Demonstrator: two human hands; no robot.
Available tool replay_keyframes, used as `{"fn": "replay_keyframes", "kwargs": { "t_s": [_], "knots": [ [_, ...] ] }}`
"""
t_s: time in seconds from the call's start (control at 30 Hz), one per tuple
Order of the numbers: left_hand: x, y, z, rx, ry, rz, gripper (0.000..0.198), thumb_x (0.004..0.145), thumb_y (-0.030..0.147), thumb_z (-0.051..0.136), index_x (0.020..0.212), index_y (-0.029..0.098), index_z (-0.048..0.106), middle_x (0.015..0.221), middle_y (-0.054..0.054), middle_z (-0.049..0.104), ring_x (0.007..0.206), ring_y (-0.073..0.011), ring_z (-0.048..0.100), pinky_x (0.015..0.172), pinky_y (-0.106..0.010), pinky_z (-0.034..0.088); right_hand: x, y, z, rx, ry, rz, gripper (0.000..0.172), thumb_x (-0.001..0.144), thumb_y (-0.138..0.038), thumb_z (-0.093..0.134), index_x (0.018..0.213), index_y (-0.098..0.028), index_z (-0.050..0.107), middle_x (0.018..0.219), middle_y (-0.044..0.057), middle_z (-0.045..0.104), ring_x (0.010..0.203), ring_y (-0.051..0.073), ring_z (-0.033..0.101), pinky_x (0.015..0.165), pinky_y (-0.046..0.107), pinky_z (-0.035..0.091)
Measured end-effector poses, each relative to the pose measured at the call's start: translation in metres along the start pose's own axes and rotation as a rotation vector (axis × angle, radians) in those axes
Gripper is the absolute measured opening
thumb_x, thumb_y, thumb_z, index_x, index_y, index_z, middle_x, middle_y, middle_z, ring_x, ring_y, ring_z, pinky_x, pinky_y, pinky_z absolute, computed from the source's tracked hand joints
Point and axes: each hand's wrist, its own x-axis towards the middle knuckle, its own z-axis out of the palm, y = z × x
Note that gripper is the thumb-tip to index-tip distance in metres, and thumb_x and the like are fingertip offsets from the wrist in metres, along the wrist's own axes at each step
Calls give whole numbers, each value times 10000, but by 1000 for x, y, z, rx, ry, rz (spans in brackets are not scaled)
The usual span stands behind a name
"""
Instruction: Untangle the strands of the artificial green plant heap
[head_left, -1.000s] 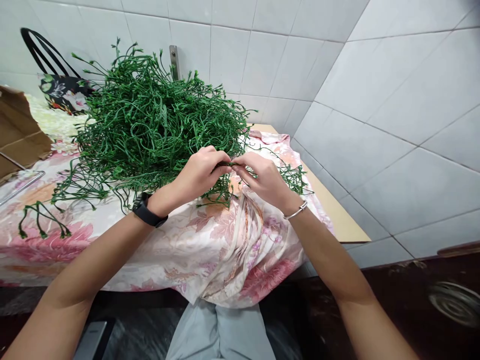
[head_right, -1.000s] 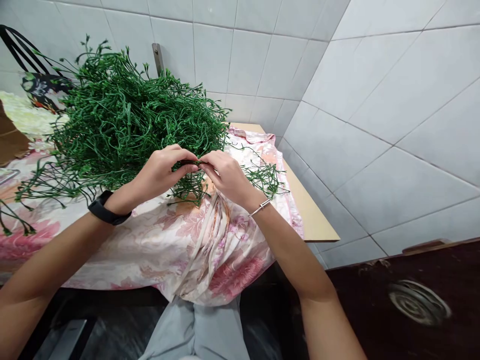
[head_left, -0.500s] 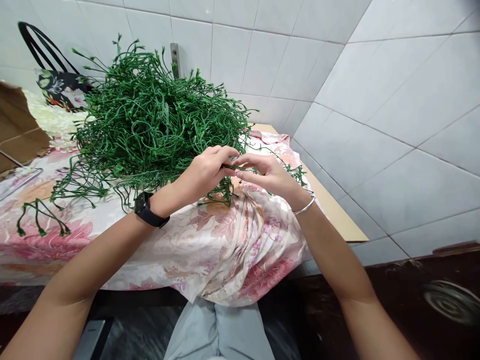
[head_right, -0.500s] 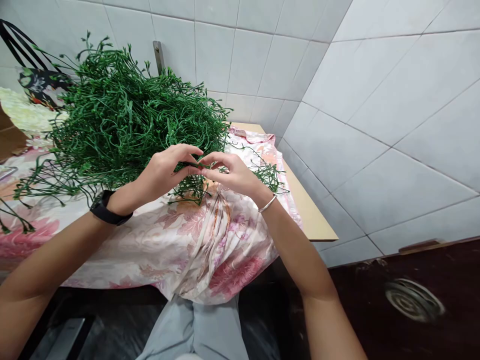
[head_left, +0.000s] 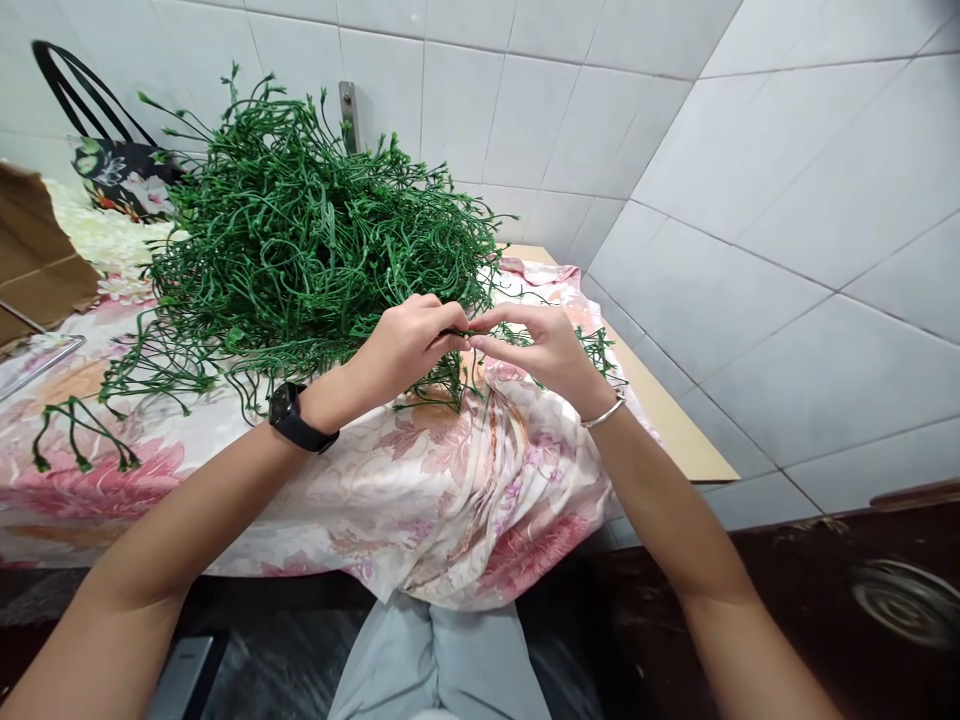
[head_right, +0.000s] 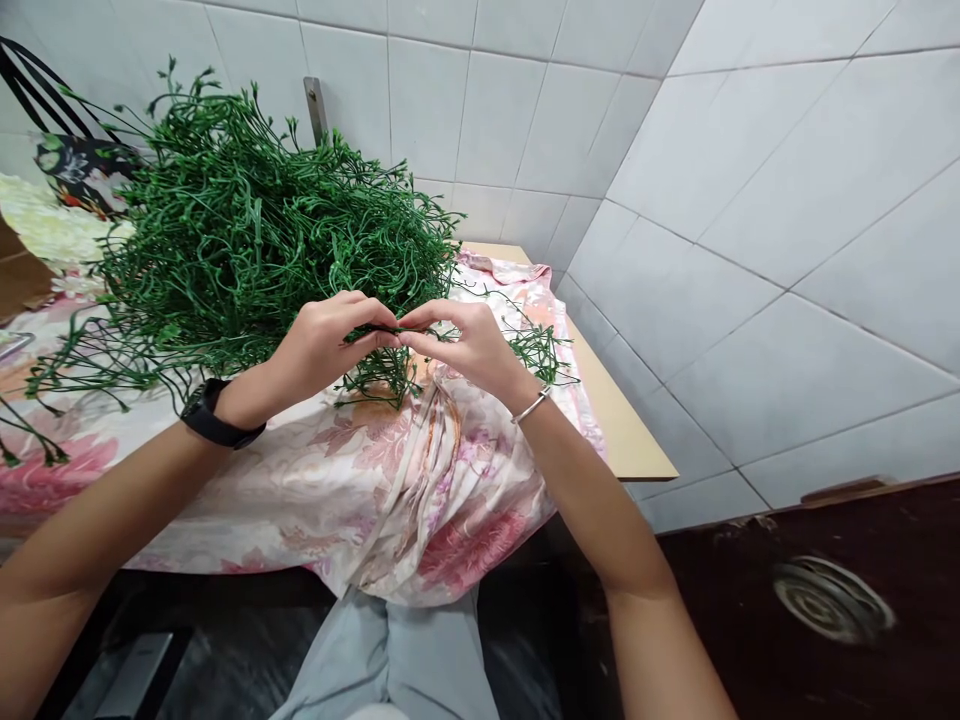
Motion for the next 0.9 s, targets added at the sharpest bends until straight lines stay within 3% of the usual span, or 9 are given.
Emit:
{"fn": "replay_keyframes", "kwargs": {
  "t_s": [0.13,0.27,0.4,0.53,0.9],
  "knots": [
    [-1,-3,3,67,17,98,100,829,197,547,804,131,618,680,-33,621,684,-144,525,638,-234,414,-1,2,4,-104,19,-44,118,761,-261,602,792,-153,638,756,20,662,703,120,595,668,267,449],
    [-2,-2,6,142,-113,205,197,887,178,427,887,107,611,750,-62,612,725,-170,470,705,-289,405,-1,4,10,-320,23,-86,41,722,-196,556,716,-156,562,690,11,602,662,122,527,672,277,407],
    [-2,2,6,177,-210,237,230,902,171,376,947,79,581,812,-81,583,758,-182,428,713,-310,383,0,5,15,-412,-1,-78,87,712,-209,507,640,-176,470,609,-6,515,593,110,437,635,271,358],
    [1,6,3,206,-186,232,261,915,194,338,865,97,576,767,-72,565,722,-176,408,678,-310,366,1,3,17,-445,29,-92,184,725,-220,484,582,-192,372,550,-25,418,555,99,359,599,261,318],
    [-1,6,5,233,-71,133,262,907,200,331,748,137,529,717,-76,569,698,-182,425,664,-313,382,-1,-4,24,-431,103,-126,178,792,-203,451,627,-193,386,578,-25,385,554,100,357,563,255,296]
  ]
}}
